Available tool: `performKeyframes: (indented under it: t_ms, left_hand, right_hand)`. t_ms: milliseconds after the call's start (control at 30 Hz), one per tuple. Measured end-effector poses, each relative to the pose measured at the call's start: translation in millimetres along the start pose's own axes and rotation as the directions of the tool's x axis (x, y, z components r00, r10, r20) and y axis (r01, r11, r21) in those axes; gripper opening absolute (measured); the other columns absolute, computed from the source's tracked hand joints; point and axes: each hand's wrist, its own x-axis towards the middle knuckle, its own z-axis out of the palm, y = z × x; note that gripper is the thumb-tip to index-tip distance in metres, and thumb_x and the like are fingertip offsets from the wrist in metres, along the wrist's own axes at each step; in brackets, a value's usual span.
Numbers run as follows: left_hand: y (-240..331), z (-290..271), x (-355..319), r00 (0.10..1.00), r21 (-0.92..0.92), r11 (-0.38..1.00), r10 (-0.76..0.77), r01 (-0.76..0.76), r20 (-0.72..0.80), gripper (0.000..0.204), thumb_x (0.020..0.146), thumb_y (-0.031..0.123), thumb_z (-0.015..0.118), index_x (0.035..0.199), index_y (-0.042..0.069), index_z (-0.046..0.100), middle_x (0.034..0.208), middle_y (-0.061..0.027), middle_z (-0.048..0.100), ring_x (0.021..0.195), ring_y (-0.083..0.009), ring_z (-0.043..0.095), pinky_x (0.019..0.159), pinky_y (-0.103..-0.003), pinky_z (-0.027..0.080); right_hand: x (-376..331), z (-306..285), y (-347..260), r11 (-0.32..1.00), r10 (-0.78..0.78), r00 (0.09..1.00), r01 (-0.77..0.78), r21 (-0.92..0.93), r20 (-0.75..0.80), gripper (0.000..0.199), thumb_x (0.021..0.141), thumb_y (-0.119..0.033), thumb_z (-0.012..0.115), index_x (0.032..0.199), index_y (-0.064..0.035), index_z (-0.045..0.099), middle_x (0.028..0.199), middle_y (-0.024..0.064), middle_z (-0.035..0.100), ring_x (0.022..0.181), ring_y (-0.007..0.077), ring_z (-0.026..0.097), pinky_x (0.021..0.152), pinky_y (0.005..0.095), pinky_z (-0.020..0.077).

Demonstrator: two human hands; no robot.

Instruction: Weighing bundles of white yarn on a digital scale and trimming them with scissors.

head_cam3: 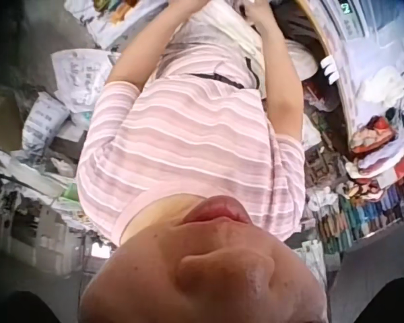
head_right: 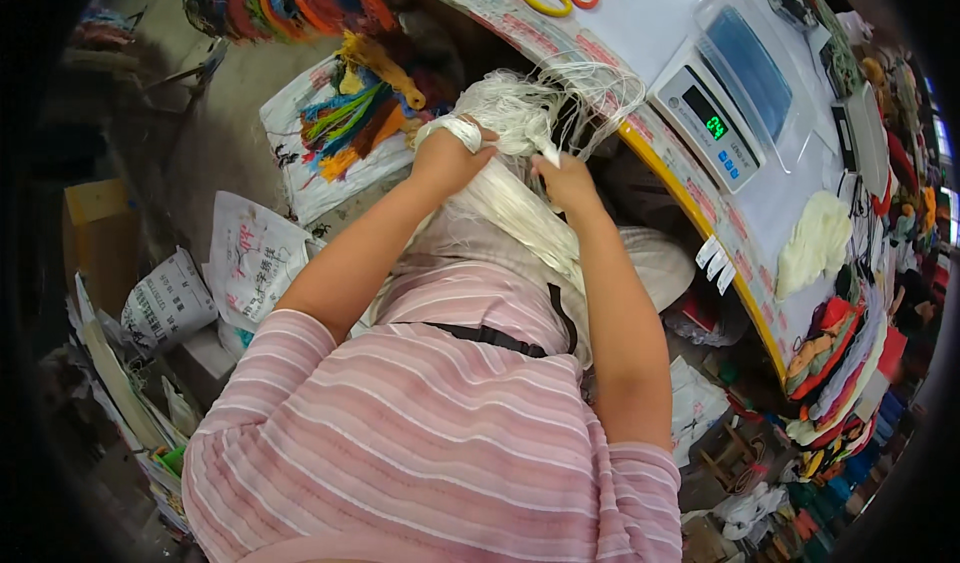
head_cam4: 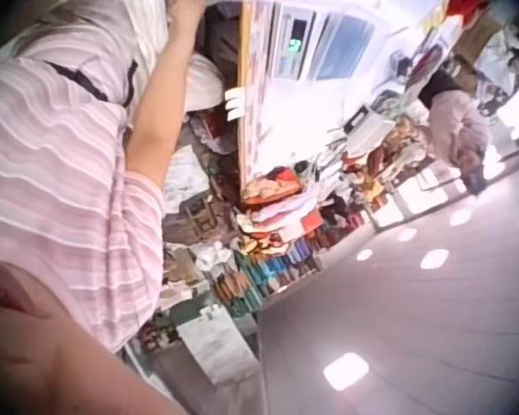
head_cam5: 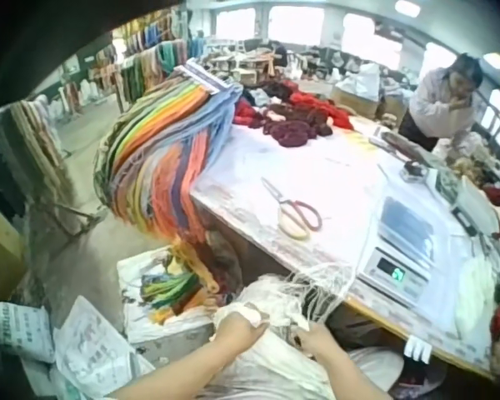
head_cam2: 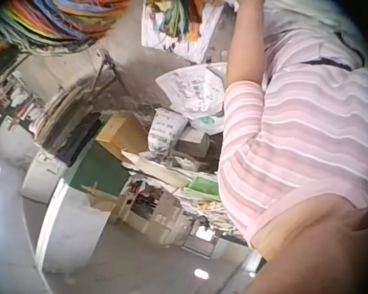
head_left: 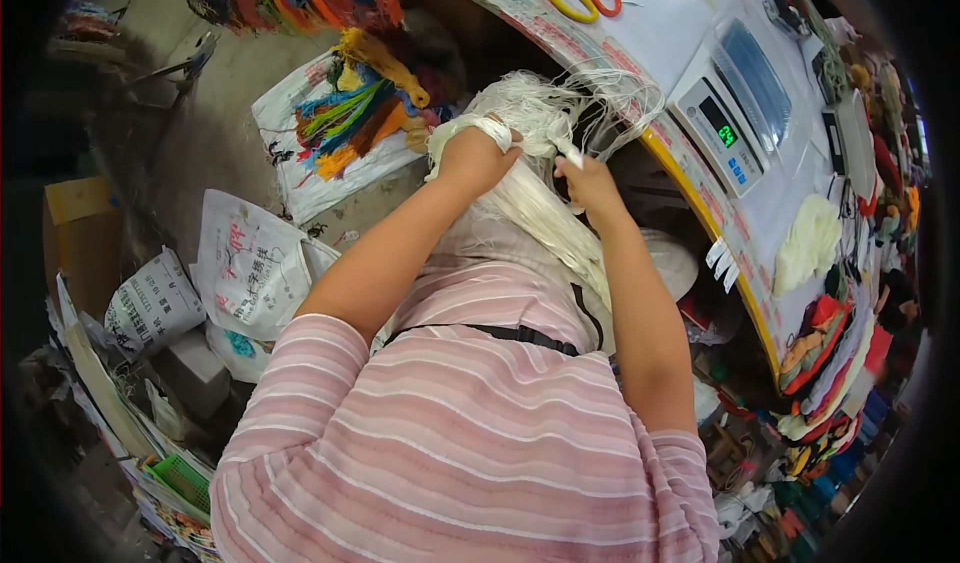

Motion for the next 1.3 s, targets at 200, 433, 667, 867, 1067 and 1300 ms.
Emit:
performKeyframes:
  t_ms: [200, 433, 667, 867, 1067, 1300]
  left_hand:
    - [-3, 15, 8, 0.992, 0.092, 0.988, -0.127, 0.127, -0.015, 0.012, 0.077, 0.021, 0.063, 0.083, 0.012, 0.065, 0.080, -0.0106, 0.063, 0.073, -0.0309, 0.060, 0.065, -0.040, 0.047]
    - [-5, 0, 4, 0.979, 0.005, 0.985, -0.173, 0.175, -0.106, 0.009, 0.077, 0.018, 0.061, 0.082, 0.010, 0.063, 0.077, -0.0132, 0.062, 0.071, -0.0314, 0.060, 0.063, -0.039, 0.046]
    - [-22, -8, 22, 0.922, -0.322, 0.916, -0.320, 0.242, -0.220, 0.012, 0.080, 0.019, 0.060, 0.080, 0.008, 0.065, 0.076, -0.0146, 0.063, 0.071, -0.0309, 0.061, 0.064, -0.039, 0.046]
    - [-27, -44, 33, 0.916, -0.393, 0.911, -0.257, 0.124, -0.307, 0.009, 0.078, 0.015, 0.063, 0.082, 0.007, 0.066, 0.073, -0.0104, 0.064, 0.066, -0.0240, 0.061, 0.062, -0.033, 0.046]
    - [-63, -103, 22, 0.822, -0.223, 0.969, -0.213, 0.107, -0.528, 0.016, 0.083, 0.021, 0.064, 0.092, 0.008, 0.070, 0.078, -0.0113, 0.067, 0.068, -0.0207, 0.062, 0.064, -0.033, 0.047]
    - [-116, -182, -19, 0.729, -0.197, 0.943, -0.331, 0.266, -0.599, 0.019, 0.084, 0.020, 0.063, 0.099, 0.010, 0.070, 0.077, -0.0062, 0.067, 0.070, -0.0127, 0.061, 0.064, -0.027, 0.047]
  right_hand:
    - [30, -7, 14, 0.914, -0.326, 0.935, 0.274, -0.299, -0.139, 0.028, 0.076, -0.017, 0.067, 0.096, 0.0005, 0.062, 0.078, 0.0083, 0.063, 0.069, 0.0162, 0.056, 0.064, 0.0305, 0.0450]
    - [20, -6, 19, 0.981, -0.191, 0.982, 0.191, -0.019, -0.013, 0.018, 0.084, -0.018, 0.061, 0.091, -0.0020, 0.058, 0.063, 0.0025, 0.052, 0.052, 0.0135, 0.046, 0.051, 0.0294, 0.0375]
    - [-90, -31, -68, 0.597, -0.427, 0.872, 0.073, 0.799, 0.238, 0.008, 0.094, -0.016, 0.044, 0.092, -0.0096, 0.047, 0.051, -0.0077, 0.023, 0.040, 0.0055, 0.019, 0.040, 0.0213, 0.0198]
    - [-105, -46, -79, 0.608, -0.379, 0.891, 0.034, 0.793, 0.252, 0.012, 0.095, -0.018, 0.045, 0.087, -0.0100, 0.047, 0.050, -0.0079, 0.023, 0.038, 0.0047, 0.018, 0.037, 0.0211, 0.0157]
    - [-141, -87, -112, 0.693, -0.345, 0.939, 0.246, 0.678, 0.011, 0.029, 0.095, -0.023, 0.046, 0.103, 0.0018, 0.058, 0.051, -0.0083, 0.019, 0.040, 0.0031, 0.019, 0.037, 0.0216, 0.0146]
    - [-192, -184, -200, 0.717, -0.530, 0.821, 0.568, 0.405, -0.213, 0.030, 0.097, -0.024, 0.043, 0.103, 0.0014, 0.058, 0.051, -0.0089, 0.020, 0.042, 0.0017, 0.017, 0.039, 0.0207, 0.0131]
